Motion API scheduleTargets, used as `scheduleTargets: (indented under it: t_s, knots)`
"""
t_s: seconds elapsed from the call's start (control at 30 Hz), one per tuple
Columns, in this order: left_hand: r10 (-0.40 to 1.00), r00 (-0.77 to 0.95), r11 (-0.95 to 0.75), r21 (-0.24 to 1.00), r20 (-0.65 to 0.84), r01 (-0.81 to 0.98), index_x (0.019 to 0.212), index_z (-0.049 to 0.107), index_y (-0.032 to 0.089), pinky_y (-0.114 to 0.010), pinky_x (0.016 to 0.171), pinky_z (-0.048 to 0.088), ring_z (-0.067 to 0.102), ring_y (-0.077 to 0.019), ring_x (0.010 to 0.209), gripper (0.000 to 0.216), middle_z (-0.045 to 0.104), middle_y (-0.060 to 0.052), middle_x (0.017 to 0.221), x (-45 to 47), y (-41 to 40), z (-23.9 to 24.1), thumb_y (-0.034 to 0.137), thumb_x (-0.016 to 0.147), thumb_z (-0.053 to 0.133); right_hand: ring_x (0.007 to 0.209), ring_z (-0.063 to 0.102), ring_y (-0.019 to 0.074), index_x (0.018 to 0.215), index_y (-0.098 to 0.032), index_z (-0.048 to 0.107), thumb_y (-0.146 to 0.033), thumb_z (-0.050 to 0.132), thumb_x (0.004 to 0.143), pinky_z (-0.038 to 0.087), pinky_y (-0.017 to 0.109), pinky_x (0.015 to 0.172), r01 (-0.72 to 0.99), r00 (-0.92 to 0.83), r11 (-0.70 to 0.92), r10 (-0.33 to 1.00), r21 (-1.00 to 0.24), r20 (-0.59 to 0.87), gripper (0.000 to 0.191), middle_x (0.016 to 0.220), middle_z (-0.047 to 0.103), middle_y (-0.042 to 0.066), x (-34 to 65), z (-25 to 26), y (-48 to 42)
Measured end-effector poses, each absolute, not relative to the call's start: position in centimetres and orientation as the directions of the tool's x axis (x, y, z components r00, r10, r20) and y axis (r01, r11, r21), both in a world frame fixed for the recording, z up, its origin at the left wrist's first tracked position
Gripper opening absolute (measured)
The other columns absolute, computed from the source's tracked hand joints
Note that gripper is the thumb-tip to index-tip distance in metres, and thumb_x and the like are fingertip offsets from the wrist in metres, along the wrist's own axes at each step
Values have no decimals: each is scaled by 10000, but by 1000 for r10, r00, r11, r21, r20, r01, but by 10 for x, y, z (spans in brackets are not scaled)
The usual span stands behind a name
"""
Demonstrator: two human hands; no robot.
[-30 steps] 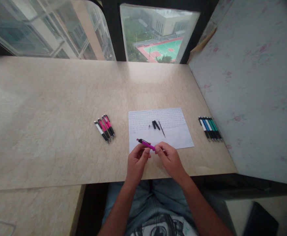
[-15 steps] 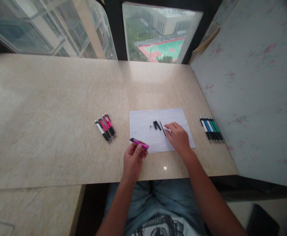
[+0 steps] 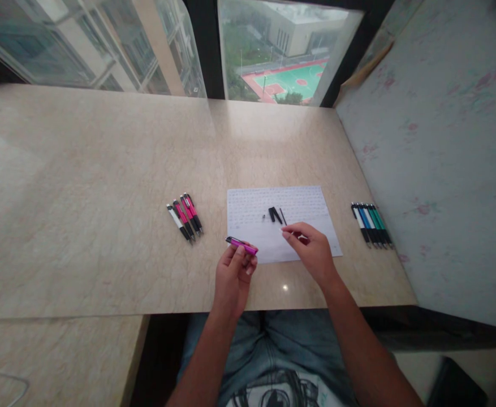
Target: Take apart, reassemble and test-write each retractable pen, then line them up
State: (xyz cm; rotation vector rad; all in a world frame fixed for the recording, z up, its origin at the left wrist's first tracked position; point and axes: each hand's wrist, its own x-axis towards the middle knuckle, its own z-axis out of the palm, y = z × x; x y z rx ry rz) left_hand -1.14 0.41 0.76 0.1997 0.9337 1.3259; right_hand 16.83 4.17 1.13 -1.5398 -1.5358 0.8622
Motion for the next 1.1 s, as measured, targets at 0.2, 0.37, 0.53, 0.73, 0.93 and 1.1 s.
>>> scheduleTargets:
  t_s: [0.2, 0.37, 0.53, 0.73, 0.93, 1.1]
  knots:
    - [859, 17, 317, 504, -513, -804, 837, 695, 130, -156, 564, 452, 584, -65, 633, 195, 678, -21, 788, -2, 0, 14, 256, 735, 803, 817, 649, 177, 863, -222, 747, -338, 702, 824, 513, 273, 668, 117, -119, -118, 984, -986, -131, 130, 884, 712, 39, 140, 27, 10]
    - [861, 44, 321, 474, -507, -820, 839, 700, 128, -159, 573, 459, 588, -69, 647, 187, 672, -18, 788, 1, -3, 15, 257, 743, 797, 826, 652, 183, 849, -220, 752, -310, 694, 827, 524, 286, 688, 172, -82, -105, 989, -980, -120, 109, 886, 717, 47, 138, 28, 10]
    - [861, 55, 330, 473, -506, -817, 848, 706, 127, -154, 580, 470, 593, -68, 658, 188, 666, -19, 793, 3, -3, 15, 248, 740, 800, 781, 647, 181, 852, -222, 737, -314, 653, 854, 512, 273, 619, 271, -63, -18, 997, -962, -37, 125, 870, 715, 51, 138, 35, 10]
    - [831, 91, 337, 368, -549, -867, 858, 702, 121, -112, 544, 462, 590, -51, 666, 183, 670, -32, 842, -1, -1, 9, 234, 748, 794, 673, 577, 162, 886, -198, 697, -264, 586, 890, 477, 305, 656, 675, 82, 63, 984, -735, 160, 130, 856, 687, 52, 157, 17, 25]
    - [832, 73, 320, 369, -550, -872, 857, 701, 117, -104, 534, 465, 598, -50, 665, 183, 672, -36, 838, -4, 1, 7, 234, 750, 792, 858, 593, 236, 914, -182, 646, -292, 582, 893, 421, 322, 674, 923, 145, -77, 977, -377, 154, 129, 922, 656, 95, 164, -8, 39]
    - [832, 50, 318, 401, -552, -859, 854, 701, 118, -114, 540, 468, 602, -53, 655, 194, 677, -33, 824, -5, 1, 9, 240, 741, 799, 781, 569, 219, 825, -199, 605, -253, 501, 934, 334, 298, 571, 960, 137, -91, 978, -264, 158, 160, 838, 638, 86, 160, -10, 40]
